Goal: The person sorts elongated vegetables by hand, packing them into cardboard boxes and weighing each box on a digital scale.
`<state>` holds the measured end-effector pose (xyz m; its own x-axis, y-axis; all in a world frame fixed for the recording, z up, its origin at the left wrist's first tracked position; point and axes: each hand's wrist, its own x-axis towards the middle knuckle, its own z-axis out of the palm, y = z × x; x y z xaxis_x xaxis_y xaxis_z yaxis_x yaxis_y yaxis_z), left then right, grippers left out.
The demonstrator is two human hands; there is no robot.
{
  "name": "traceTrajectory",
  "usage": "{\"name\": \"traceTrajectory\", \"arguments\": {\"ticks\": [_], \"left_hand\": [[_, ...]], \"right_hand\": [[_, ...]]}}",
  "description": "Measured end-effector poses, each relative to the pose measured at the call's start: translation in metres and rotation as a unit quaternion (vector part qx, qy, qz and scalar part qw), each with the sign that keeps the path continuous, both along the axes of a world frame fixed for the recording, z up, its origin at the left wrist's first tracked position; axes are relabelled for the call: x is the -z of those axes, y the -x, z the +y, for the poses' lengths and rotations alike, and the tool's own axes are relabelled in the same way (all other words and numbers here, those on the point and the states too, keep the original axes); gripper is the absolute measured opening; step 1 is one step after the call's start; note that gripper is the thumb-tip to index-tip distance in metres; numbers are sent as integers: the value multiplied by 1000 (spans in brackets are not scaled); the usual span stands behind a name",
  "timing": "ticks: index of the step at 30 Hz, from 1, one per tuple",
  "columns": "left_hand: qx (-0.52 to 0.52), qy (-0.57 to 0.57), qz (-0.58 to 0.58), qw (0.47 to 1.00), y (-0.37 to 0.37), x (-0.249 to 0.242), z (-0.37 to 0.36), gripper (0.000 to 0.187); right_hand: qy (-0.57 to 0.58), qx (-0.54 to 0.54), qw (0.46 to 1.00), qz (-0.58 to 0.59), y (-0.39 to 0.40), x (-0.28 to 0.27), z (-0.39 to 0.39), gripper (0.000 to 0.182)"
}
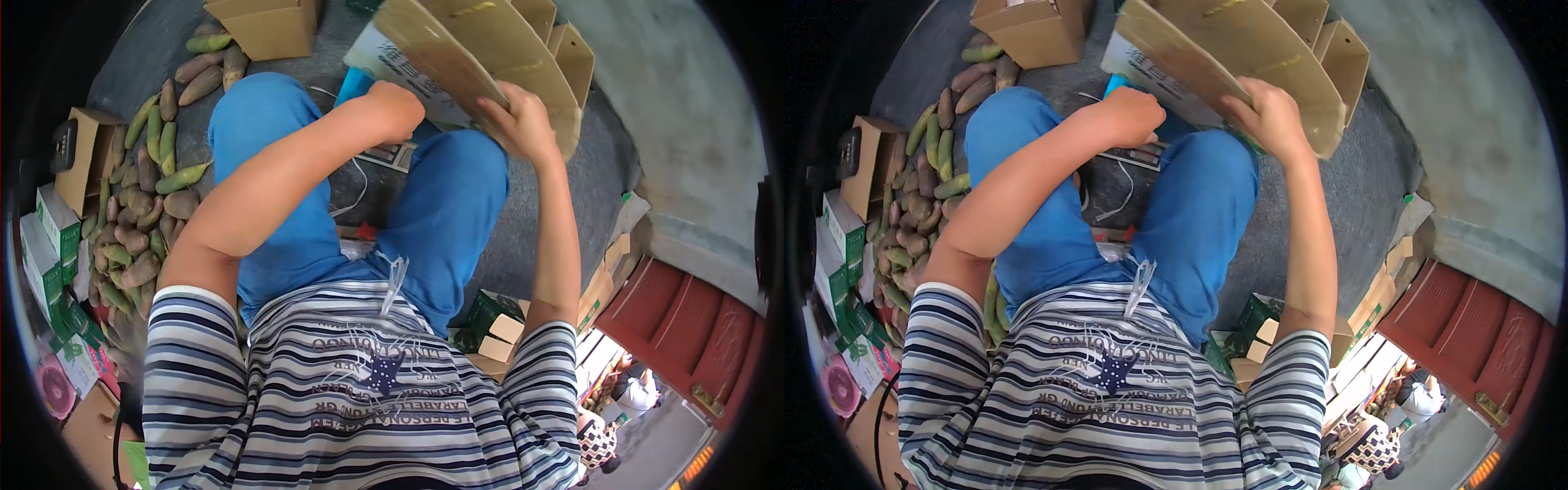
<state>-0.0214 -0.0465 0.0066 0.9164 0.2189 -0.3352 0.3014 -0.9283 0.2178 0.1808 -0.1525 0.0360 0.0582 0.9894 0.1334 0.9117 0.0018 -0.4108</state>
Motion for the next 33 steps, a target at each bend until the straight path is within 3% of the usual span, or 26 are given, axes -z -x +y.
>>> {"name": "traceTrajectory", "arguments": {"ticks": [5, 8, 12, 19, 29, 32, 33], "left_hand": [[-10, 9, -16, 1000, 4, 4, 4, 25], [-33, 12, -7, 999, 4, -9, 1, 24], [-21, 2, 21, 1000, 3, -20, -1, 17], [-45, 45, 11, 998, 4, -23, 3, 25], [-21, 38, 16, 999, -1, -29, -6, 29], [-3, 25, -13, 1000, 2, -32, -13, 23], [-5, 23, -75, 997, 3, -30, -18, 22]], "right_hand": [[110, -54, 986, -112, 22, 38, 63, 31], [213, -83, 972, -45, 22, 47, 68, 29], [246, -83, 960, -102, 32, 22, 62, 28], [337, -75, 919, -193, 31, 22, 84, 23], [328, -96, 926, -163, 18, 32, 85, 26], [263, -115, 946, -151, 11, 46, 74, 28], [263, -105, 949, -138, 11, 47, 72, 28]]}}
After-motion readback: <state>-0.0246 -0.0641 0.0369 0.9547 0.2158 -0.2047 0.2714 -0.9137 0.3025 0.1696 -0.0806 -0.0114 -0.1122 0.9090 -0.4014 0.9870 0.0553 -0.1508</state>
